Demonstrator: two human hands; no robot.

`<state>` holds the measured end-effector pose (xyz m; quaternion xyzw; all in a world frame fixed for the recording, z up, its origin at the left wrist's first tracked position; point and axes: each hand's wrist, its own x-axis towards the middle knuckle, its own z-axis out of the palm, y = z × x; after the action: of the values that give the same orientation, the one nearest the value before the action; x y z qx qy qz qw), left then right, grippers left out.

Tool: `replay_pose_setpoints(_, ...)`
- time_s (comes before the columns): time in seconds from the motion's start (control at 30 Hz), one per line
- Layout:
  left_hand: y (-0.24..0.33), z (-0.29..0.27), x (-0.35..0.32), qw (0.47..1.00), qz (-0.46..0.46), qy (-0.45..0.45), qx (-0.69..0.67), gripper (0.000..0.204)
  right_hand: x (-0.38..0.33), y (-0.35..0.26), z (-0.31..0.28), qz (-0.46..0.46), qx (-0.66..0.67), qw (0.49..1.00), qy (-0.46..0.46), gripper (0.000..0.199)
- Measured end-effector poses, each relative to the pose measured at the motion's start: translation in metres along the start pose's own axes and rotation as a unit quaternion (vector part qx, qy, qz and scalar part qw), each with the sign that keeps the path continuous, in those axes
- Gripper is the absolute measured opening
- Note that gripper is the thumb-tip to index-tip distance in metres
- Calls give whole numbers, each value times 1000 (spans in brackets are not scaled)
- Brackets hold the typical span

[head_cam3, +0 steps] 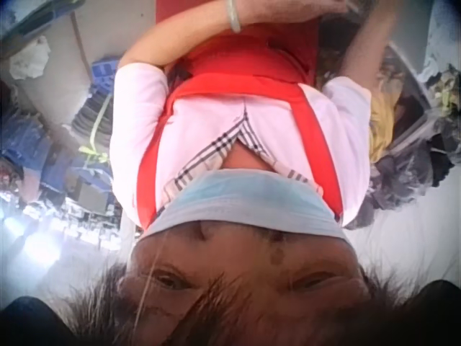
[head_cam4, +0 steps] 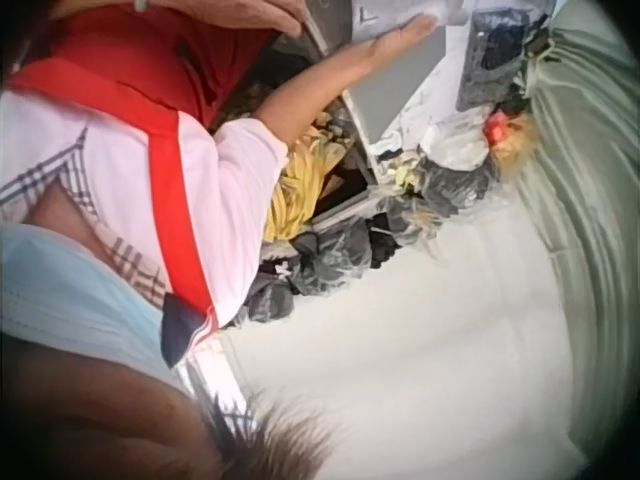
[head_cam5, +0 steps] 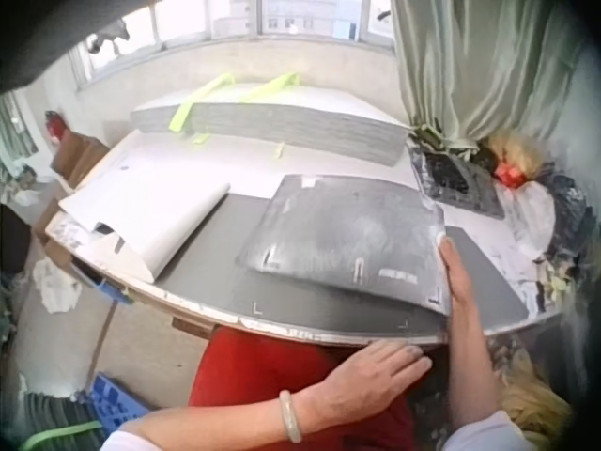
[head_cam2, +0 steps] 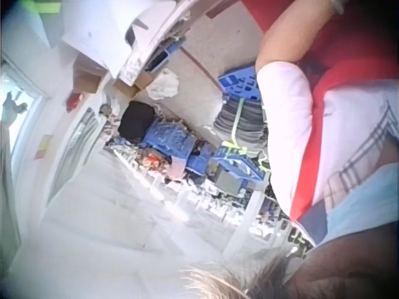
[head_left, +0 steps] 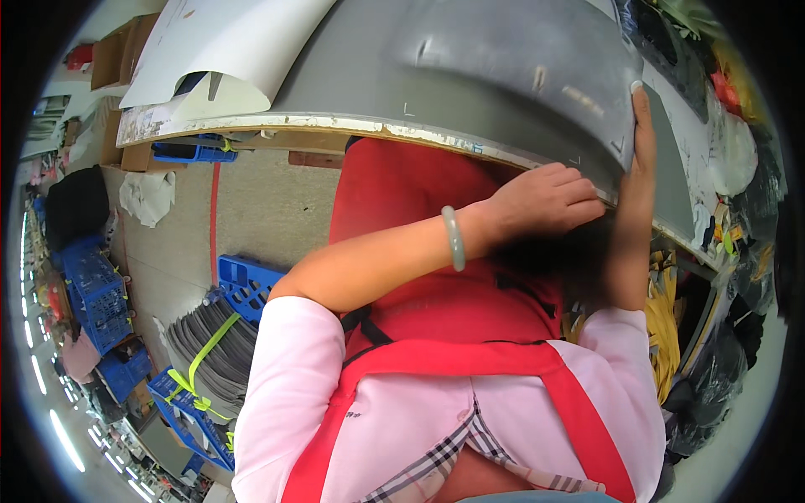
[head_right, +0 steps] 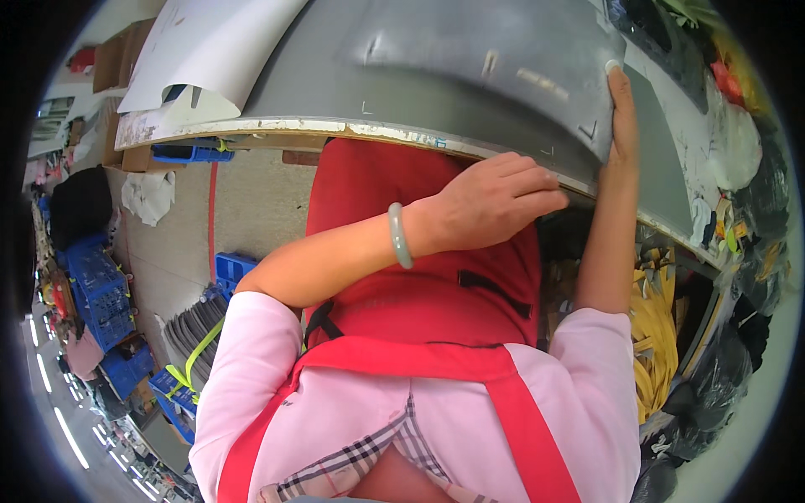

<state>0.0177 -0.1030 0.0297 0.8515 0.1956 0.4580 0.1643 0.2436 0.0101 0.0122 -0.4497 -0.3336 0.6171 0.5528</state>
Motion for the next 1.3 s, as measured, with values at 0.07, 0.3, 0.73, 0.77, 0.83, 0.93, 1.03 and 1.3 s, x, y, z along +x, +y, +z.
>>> replay_pose_setpoints(0.07, -16, -9, -6, 995, -66, -39, 69, 20, 5, -3, -4, -2, 82, 997, -14, 32)
replay_pose_setpoints(0.3, -77, -57, -6, 951, -263, -162, -10, 22, 11, 10, -14, -56, 142, 988, 22, 30)
replay_pose_setpoints(0.73, -56, 25, 41, 937, -73, -301, 164, 32, -1, -2, -4, -91, 105, 990, 7, 30)
replay_pose_setpoints(0.77, -54, 49, 51, 954, -55, -236, 178, 32, -6, -5, 4, -92, 116, 988, 40, 26)
replay_pose_setpoints(0.83, -62, 90, 59, 975, -16, -96, 202, 31, -14, -16, 15, -141, 66, 987, 38, 26)
replay_pose_setpoints(0.93, -99, 98, 67, 992, 28, 117, 27, 25, -31, -27, 19, -195, -3, 979, 64, 27)
replay_pose_setpoints(1.03, -135, 69, 61, 989, -58, 135, 22, 24, -41, -22, 16, -199, -105, 971, 82, 34)
replay_pose_setpoints(1.3, -222, -133, 63, 905, -335, 231, 127, 24, -37, 23, -57, -88, 10, 995, 50, 41)
